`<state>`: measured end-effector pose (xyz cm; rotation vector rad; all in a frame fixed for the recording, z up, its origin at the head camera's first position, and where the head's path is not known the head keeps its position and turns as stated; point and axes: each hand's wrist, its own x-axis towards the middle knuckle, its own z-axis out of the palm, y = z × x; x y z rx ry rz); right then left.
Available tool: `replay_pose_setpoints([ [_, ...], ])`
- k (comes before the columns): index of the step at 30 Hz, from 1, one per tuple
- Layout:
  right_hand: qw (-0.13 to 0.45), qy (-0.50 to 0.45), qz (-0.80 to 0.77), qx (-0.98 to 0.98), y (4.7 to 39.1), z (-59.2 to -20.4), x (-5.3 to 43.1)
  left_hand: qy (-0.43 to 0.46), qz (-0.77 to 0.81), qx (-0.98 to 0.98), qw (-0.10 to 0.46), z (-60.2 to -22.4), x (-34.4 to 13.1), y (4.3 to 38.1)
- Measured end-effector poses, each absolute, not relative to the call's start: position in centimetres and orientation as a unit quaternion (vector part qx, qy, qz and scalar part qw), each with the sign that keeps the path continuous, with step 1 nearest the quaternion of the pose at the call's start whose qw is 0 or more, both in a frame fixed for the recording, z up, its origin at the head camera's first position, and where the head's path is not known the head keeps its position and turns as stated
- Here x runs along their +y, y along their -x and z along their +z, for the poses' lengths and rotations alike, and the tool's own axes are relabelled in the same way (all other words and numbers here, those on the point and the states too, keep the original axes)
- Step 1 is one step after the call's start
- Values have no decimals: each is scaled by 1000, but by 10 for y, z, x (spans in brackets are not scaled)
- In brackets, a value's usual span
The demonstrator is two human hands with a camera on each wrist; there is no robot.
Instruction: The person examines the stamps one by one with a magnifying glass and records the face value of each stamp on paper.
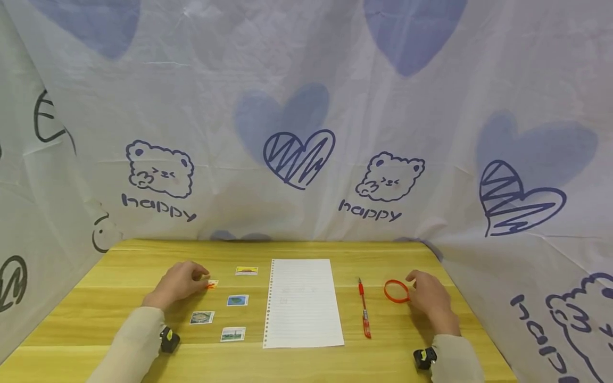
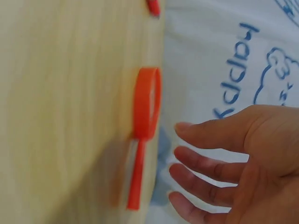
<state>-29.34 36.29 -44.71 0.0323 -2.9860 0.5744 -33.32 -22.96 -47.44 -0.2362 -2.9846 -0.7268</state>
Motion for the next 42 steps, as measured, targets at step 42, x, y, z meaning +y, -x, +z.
replay_pose_setpoints([
  [42,-12,-151,193,-970,319,-461,272,277,-182,-943,-6,-473,-107,296],
])
